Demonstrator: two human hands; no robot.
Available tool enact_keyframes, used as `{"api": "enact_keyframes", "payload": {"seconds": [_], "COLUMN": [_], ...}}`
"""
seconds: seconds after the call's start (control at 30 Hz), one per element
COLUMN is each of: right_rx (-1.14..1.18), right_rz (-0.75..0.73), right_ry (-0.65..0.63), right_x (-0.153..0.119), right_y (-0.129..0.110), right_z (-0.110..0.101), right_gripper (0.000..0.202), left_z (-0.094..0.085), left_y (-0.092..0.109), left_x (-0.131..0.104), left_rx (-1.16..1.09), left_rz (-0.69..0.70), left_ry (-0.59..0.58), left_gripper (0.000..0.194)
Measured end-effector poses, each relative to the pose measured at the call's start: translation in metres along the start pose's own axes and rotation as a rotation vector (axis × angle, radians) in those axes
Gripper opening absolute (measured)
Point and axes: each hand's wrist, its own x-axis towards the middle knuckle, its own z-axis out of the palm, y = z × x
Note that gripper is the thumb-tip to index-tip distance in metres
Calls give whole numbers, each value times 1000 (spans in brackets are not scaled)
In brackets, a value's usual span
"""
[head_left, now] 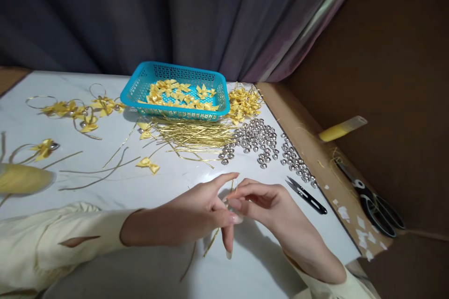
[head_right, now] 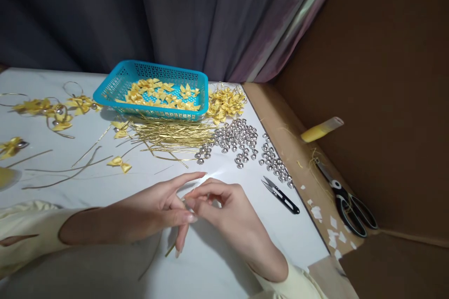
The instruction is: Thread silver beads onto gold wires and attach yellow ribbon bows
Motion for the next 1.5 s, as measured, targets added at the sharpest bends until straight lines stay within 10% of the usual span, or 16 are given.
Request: {"api": "enact_keyframes", "payload": {"seconds": [0.5,0.87,1.23,1.5], "right_rx": [269,679,260,-133], "right_rz": [-39,114,4,30], "right_ry": [191,-7,208,23], "right_x": [6,20,13,-20], "right_y": [3,4,16,19], "right_z": [5,-8,-16,-13], "right_gripper": [8,8,25,44], "left_z": [-4,-5,-11,-14], "left_y": [2,6,6,-4], "left_x": [0,-4,-11,-11], "left_rx": [73,258,198,-47], "left_rz": [45,-32,-19,23], "left_ry": [-101,-162,-190,-205], "left_gripper": [64,53,45,55]}}
